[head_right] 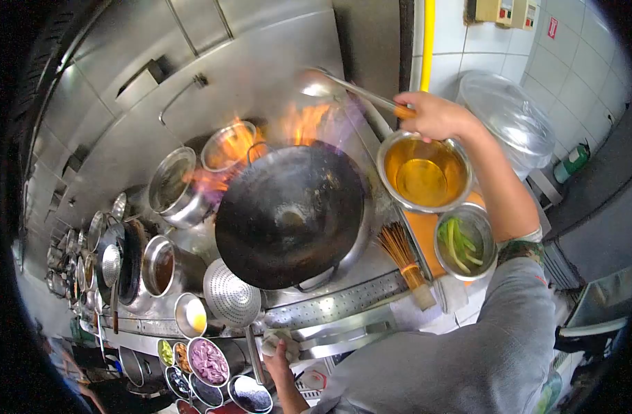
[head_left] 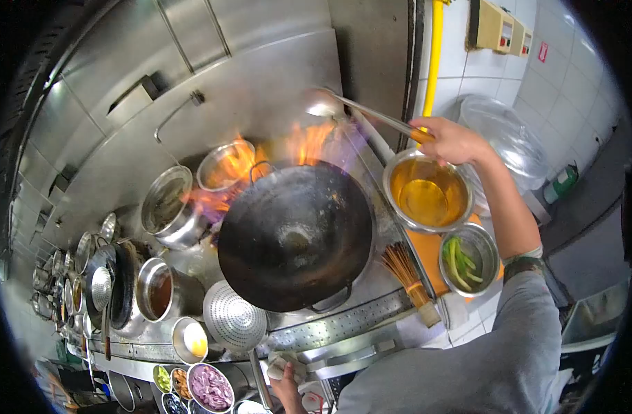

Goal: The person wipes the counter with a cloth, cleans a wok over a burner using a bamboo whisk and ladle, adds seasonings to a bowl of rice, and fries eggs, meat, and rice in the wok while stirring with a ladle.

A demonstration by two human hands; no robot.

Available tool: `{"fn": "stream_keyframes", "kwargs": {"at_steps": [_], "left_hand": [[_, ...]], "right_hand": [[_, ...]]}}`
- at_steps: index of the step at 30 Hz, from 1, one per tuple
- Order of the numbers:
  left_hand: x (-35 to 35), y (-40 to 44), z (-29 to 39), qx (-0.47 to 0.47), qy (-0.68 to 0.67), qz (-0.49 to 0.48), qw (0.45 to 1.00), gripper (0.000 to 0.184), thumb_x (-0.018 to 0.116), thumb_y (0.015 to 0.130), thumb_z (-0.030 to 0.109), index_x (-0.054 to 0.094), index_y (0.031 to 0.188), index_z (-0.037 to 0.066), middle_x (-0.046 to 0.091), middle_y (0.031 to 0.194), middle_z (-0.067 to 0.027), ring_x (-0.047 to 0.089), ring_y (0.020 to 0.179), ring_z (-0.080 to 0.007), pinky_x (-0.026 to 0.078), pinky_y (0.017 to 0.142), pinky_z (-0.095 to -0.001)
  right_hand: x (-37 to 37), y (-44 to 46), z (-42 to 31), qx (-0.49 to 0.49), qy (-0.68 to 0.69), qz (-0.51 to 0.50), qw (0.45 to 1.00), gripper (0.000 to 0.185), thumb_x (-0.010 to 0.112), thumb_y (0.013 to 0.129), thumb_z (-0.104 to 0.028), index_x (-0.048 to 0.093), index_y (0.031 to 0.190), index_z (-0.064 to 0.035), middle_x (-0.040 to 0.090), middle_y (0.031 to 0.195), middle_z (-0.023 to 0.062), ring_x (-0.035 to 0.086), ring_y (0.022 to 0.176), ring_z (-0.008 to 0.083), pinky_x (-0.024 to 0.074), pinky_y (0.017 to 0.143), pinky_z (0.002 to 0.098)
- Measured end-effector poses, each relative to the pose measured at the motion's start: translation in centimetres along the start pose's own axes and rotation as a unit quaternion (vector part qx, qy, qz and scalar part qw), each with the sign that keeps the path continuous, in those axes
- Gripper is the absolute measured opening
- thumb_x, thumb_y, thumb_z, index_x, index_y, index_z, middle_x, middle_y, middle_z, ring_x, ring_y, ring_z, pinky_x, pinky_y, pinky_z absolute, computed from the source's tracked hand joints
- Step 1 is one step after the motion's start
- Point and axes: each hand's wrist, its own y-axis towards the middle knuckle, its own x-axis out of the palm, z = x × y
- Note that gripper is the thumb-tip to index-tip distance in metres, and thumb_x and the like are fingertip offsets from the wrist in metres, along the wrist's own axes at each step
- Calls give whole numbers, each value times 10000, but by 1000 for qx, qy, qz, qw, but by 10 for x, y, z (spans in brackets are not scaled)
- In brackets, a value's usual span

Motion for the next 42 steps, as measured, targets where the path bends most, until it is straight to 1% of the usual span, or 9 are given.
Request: {"fn": "stream_keyframes", "kwargs": {"at_steps": [9, 13, 19, 21, 25, 31, 37, 39, 42], "left_hand": [[-1, -3, 1, -34, -53, -2, 998, 410, 726, 857, 89, 572, 1225, -5, 650, 1120, -97, 623, 988, -206, 497, 874, -329], [-6, -3, -16, 5, -52, 13, 999, 453, 742, 858, 136, 553, 1246, -2, 657, 1118, -103, 616, 987, -195, 500, 869, -332], [-11, -8, -1, 25, 36, 30, 999, 671, 824, 768, 279, 524, 1280, -36, 663, 1141, -169, 649, 1034, -252, 506, 898, -356], [-15, -9, -6, 59, 30, 14, 998, 665, 820, 774, 276, 523, 1279, -38, 663, 1141, -169, 648, 1035, -250, 508, 896, -359], [-14, -13, 0, 23, 5, 17, 1000, 648, 824, 774, 279, 530, 1262, -30, 668, 1123, -162, 652, 1023, -243, 513, 892, -356], [-17, -8, -5, 27, 10, -5, 1000, 635, 832, 760, 286, 551, 1236, -27, 674, 1108, -148, 654, 1007, -236, 514, 879, -344], [-12, 2, -28, 50, 39, 6, 998, 623, 839, 751, 307, 575, 1219, -8, 683, 1093, -138, 657, 997, -223, 521, 854, -340], [-19, -3, -30, -7, -126, -46, 991, 523, 768, 835, 251, 558, 1256, 23, 662, 1135, -137, 658, 1004, -249, 539, 843, -387], [-37, -12, -33, -98, -415, -101, 899, 454, 658, 926, 285, 535, 1295, 51, 629, 1200, -129, 629, 1075, -287, 525, 890, -443]], "right_hand": [[169, 77, -160, -99, 338, -144, 925, 532, 618, 900, -72, 426, 1396, -35, 563, 776, 4, 478, 494, 40, 350, 379, 206], [295, 144, -238, -127, 272, -162, 940, 328, 605, 864, -105, 591, 1186, -47, 567, 720, 1, 488, 476, 68, 368, 388, 242], [423, 188, -311, -85, 179, -144, 969, 81, 599, 833, -89, 583, 909, -66, 535, 611, 24, 499, 461, 120, 352, 393, 285], [430, 188, -330, 59, 405, -252, 877, 80, 607, 849, -79, 534, 820, -90, 531, 634, 17, 500, 479, 103, 339, 404, 261], [391, 181, -346, 213, 729, -401, 512, 109, 541, 855, -21, 451, 822, -73, 508, 701, 4, 518, 534, 94, 325, 450, 224], [320, 118, -323, 139, 814, -408, 389, 104, 542, 892, -22, 454, 942, 1, 481, 748, 6, 516, 577, 78, 355, 466, 214], [235, 49, -253, 124, 803, -374, 448, 358, 548, 901, -44, 368, 1169, 113, 507, 809, 35, 519, 567, 63, 354, 425, 208], [210, 29, -217, 117, 788, -367, 481, 341, 547, 902, -48, 381, 1158, 104, 510, 823, 38, 516, 565, 58, 350, 422, 207], [176, -2, -170, 127, 746, -331, 563, 275, 549, 897, -58, 434, 1116, 63, 523, 815, 25, 491, 544, 51, 335, 412, 214]]}}
